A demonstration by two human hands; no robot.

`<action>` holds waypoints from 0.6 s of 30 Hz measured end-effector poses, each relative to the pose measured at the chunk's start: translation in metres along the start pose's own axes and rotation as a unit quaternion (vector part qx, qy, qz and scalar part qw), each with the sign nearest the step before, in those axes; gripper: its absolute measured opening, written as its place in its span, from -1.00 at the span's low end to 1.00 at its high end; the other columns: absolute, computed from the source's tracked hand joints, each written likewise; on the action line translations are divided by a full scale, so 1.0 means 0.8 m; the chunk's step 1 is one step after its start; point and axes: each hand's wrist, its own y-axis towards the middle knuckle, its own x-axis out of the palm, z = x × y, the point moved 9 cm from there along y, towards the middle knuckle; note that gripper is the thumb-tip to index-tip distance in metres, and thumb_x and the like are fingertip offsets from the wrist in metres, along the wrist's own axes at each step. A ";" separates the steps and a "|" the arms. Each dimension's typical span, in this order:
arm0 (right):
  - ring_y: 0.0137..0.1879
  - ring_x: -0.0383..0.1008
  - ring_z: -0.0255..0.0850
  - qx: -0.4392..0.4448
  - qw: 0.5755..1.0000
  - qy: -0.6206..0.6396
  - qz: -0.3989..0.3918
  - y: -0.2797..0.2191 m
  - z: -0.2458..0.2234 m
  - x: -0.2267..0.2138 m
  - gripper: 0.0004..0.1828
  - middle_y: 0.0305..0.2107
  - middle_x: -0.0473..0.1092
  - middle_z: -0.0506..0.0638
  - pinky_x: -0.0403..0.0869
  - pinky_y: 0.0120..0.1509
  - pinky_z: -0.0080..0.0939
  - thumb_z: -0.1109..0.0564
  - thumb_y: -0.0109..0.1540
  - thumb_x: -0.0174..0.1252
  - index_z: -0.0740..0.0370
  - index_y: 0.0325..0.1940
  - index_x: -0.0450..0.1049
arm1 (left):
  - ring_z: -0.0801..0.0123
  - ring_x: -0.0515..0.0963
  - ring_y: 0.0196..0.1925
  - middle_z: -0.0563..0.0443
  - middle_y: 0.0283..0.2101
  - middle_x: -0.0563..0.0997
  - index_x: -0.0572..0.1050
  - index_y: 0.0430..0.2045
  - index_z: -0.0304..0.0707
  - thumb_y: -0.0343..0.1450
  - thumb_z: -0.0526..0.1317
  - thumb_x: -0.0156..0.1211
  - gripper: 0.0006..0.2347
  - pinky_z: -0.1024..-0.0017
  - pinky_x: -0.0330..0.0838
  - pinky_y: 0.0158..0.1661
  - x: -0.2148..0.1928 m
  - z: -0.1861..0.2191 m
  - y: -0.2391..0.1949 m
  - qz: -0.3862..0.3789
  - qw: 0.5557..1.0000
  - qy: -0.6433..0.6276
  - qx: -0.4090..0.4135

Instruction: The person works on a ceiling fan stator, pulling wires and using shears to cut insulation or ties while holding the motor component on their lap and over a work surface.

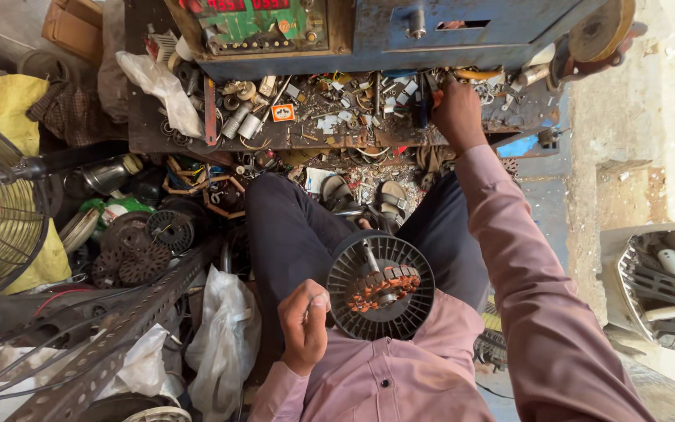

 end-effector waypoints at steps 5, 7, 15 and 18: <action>-0.27 0.52 0.27 -0.079 0.996 -0.045 -0.022 -0.007 -0.001 -0.011 -0.82 -0.43 0.48 0.34 0.51 -0.15 0.15 0.17 0.20 0.32 0.39 -0.31 0.57 | 0.45 0.38 -0.47 -0.02 -0.47 0.43 0.34 -0.50 -0.34 0.57 -0.28 -0.11 -0.78 0.47 0.28 -0.42 -0.002 -0.001 -0.001 0.017 1.000 -0.020 -0.011; -0.27 0.53 0.25 -0.092 0.994 -0.048 -0.028 -0.026 0.000 -0.036 -0.81 -0.42 0.49 0.34 0.51 -0.14 0.14 0.18 0.15 0.35 0.39 -0.28 0.59 | 0.47 0.40 -0.47 -0.01 -0.47 0.43 0.35 -0.50 -0.34 0.57 -0.28 -0.11 -0.78 0.48 0.31 -0.42 0.000 0.004 0.001 0.004 1.000 -0.021 0.001; -0.43 0.49 -0.32 0.055 0.820 0.500 -0.273 -0.243 -0.029 -0.132 -0.73 -0.43 0.52 0.06 0.48 -0.38 -0.35 0.28 0.34 0.23 0.40 0.12 0.52 | 0.39 0.46 -0.46 -0.05 -0.41 0.50 0.41 -0.42 -0.40 0.55 -0.35 -0.04 -0.85 0.44 0.34 -0.42 0.026 0.034 -0.005 -0.011 0.999 -0.024 0.019; -0.34 0.51 -0.35 0.102 0.769 0.585 -0.238 -0.354 -0.070 -0.158 -0.57 -0.36 0.53 0.08 0.45 -0.33 -0.39 0.34 0.16 0.36 0.42 0.11 0.50 | 0.34 0.52 -0.42 -0.05 -0.39 0.53 0.44 -0.38 -0.41 0.54 -0.37 -0.01 -0.88 0.43 0.40 -0.38 0.045 0.052 -0.007 -0.018 0.999 -0.030 0.033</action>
